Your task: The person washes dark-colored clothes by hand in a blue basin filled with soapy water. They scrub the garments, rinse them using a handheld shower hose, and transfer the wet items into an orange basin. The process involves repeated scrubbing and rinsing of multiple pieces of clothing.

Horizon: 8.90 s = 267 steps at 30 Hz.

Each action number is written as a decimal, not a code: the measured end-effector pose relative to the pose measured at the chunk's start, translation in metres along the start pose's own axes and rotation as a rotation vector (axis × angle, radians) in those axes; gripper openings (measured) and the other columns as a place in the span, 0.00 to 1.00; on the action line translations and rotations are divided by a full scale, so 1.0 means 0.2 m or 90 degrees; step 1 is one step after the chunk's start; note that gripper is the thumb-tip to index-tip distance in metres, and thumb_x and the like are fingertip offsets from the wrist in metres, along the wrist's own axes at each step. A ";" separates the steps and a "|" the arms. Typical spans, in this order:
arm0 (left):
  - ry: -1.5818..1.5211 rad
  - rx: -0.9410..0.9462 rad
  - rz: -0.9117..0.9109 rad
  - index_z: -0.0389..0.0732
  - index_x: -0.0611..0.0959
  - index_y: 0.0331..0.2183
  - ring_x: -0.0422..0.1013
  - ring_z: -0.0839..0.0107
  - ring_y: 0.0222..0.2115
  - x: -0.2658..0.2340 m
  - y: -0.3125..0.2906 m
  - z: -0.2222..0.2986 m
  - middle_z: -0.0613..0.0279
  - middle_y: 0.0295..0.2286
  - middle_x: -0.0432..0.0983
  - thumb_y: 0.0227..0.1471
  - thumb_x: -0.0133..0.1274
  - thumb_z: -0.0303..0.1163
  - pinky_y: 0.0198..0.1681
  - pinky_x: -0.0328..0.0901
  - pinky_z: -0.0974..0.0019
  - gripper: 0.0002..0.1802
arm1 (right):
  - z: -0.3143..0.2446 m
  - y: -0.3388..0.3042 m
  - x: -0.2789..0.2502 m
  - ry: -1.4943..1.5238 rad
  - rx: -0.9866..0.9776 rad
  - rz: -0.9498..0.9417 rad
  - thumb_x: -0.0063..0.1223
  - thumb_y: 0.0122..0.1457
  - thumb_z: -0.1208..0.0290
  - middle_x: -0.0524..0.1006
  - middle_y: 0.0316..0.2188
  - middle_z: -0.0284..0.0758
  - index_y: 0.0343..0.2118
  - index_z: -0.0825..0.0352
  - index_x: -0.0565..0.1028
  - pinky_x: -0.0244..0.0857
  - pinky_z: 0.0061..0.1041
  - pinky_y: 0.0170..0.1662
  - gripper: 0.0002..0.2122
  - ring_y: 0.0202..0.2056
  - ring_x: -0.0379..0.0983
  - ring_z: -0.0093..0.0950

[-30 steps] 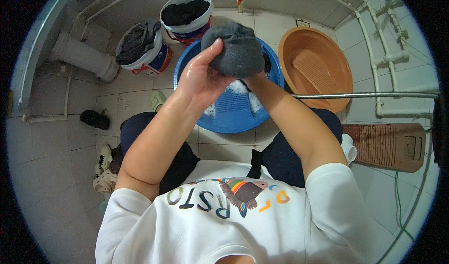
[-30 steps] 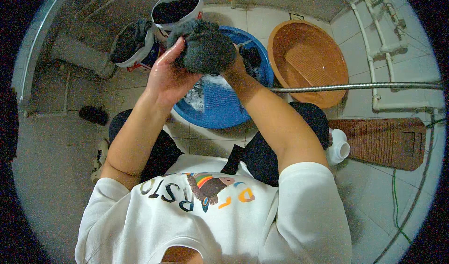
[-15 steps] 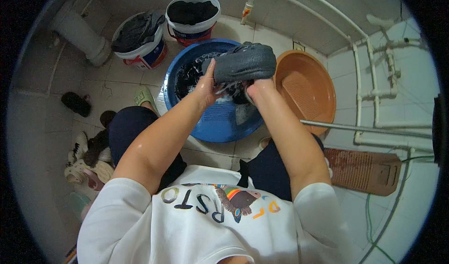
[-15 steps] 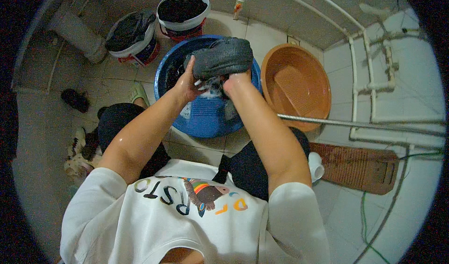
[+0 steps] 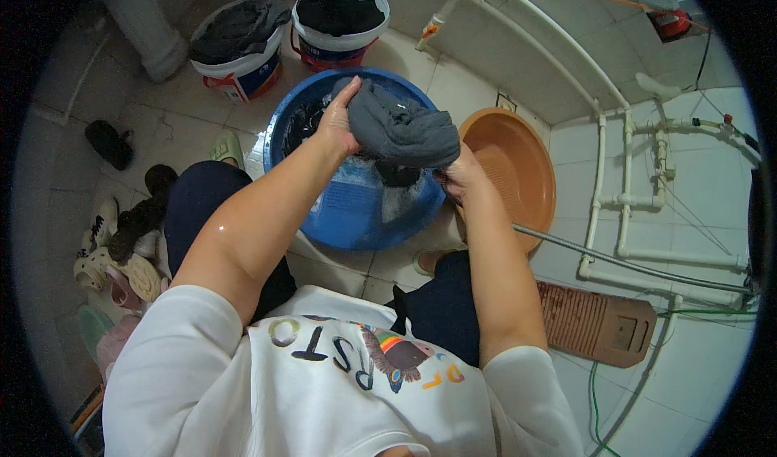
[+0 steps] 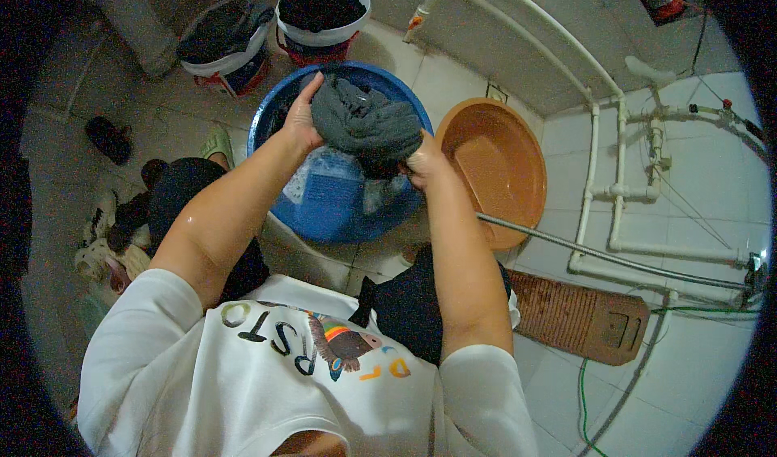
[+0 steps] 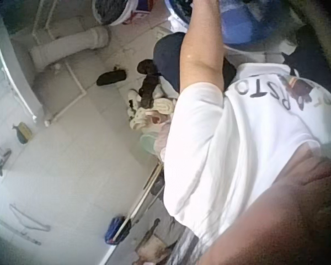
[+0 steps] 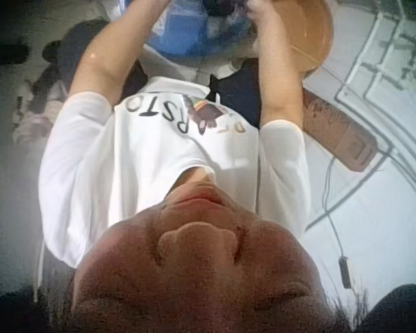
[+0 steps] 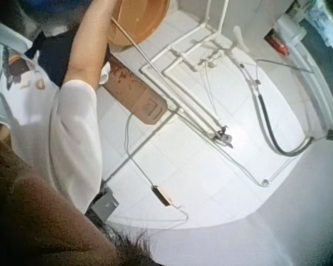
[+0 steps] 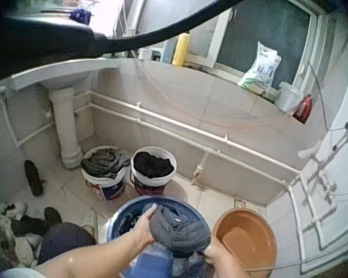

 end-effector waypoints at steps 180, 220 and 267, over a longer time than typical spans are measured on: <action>1.818 -0.504 -0.153 0.63 0.45 0.56 0.31 0.37 0.55 -0.76 0.36 -0.32 0.37 0.54 0.25 0.36 0.53 0.58 0.55 0.44 0.48 0.50 | 0.73 0.30 -0.84 -0.457 -0.065 -0.025 0.40 0.52 0.72 0.71 0.39 0.46 0.45 0.67 0.66 0.60 0.31 0.45 0.17 0.41 0.68 0.41; 1.987 -0.597 0.008 0.49 0.32 0.56 0.35 0.38 0.55 -0.80 0.60 -0.43 0.31 0.53 0.29 0.15 0.57 0.69 0.56 0.41 0.53 0.74 | 0.92 0.26 -0.89 -0.413 0.038 -0.055 0.49 0.49 0.75 0.73 0.30 0.34 0.42 0.66 0.69 0.61 0.20 0.37 0.15 0.32 0.68 0.23; 1.987 -0.594 -0.004 0.51 0.30 0.55 0.33 0.39 0.55 -0.86 0.62 -0.41 0.35 0.54 0.28 0.17 0.58 0.68 0.56 0.40 0.53 0.74 | 0.90 0.25 -0.91 -0.377 -0.007 0.036 0.51 0.47 0.72 0.75 0.30 0.40 0.38 0.66 0.70 0.64 0.27 0.37 0.14 0.33 0.71 0.32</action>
Point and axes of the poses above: each hand's wrist, its own y-axis towards the middle knuckle, its own x-axis out of the palm, z = x × y, the point moved 1 cm from there along y, towards the middle knuckle
